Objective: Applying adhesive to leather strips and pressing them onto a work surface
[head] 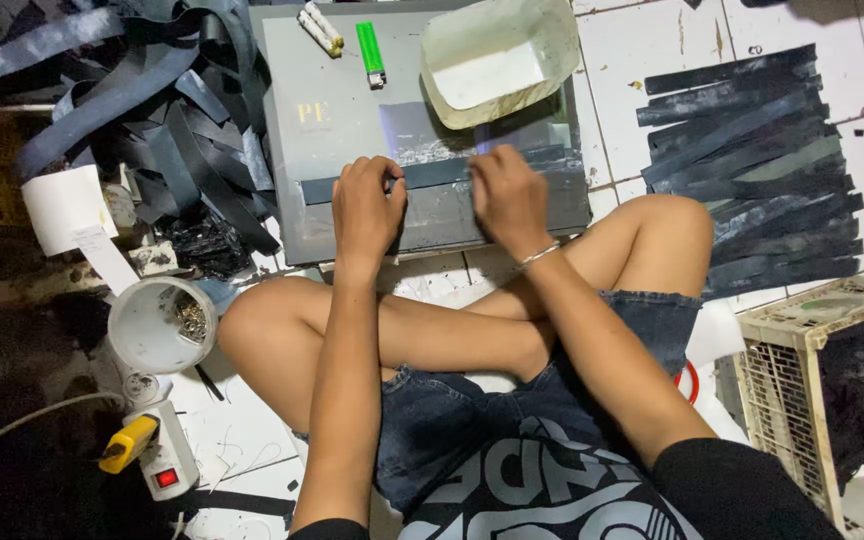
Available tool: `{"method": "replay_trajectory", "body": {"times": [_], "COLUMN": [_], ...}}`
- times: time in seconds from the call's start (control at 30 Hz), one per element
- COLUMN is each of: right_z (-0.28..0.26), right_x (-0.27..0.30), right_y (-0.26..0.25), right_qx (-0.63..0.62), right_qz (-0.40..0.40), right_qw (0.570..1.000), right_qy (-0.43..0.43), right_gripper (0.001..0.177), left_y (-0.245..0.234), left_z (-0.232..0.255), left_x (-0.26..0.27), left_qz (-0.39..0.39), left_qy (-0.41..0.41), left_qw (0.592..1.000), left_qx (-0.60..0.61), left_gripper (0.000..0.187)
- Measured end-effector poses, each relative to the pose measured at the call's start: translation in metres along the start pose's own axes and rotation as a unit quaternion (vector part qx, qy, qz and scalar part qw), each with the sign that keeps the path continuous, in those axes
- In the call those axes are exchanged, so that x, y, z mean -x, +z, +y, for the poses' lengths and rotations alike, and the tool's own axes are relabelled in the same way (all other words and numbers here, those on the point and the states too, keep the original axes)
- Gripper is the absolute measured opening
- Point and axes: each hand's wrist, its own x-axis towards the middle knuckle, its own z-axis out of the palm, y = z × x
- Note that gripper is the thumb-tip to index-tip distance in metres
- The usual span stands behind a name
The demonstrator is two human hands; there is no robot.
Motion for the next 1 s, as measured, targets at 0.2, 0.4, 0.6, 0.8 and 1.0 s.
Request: {"method": "replay_trajectory", "body": {"times": [0.2,0.4,0.6,0.8,1.0], "right_z": [0.062,0.047,0.071,0.076,0.078], "right_x": [0.018,0.013,0.005,-0.001,-0.005], "right_y": [-0.072,-0.049,-0.076,-0.056,-0.07], "right_qx": [0.108,0.002,0.075,0.085,0.063], "right_qz": [0.019,0.022,0.046,0.016,0.001], "right_qw": [0.988,1.0,0.992,0.996,0.998], "right_qy": [0.112,-0.001,0.095,0.02,-0.005], "right_gripper": [0.01,0.014,0.007,0.008,0.01], "left_y": [-0.001,-0.001,-0.001,-0.004,-0.005], "left_z": [0.002,0.0,0.0,0.001,0.006], "left_x": [-0.002,-0.002,-0.001,0.0,0.002], "left_qz": [-0.003,-0.004,0.003,-0.001,0.003], "left_qy": [-0.006,0.005,-0.004,0.003,0.004], "left_qw": [1.0,1.0,1.0,1.0,1.0], "left_qx": [-0.002,0.0,0.002,0.002,0.006], "left_gripper": [0.011,0.011,0.011,0.017,0.026]}}
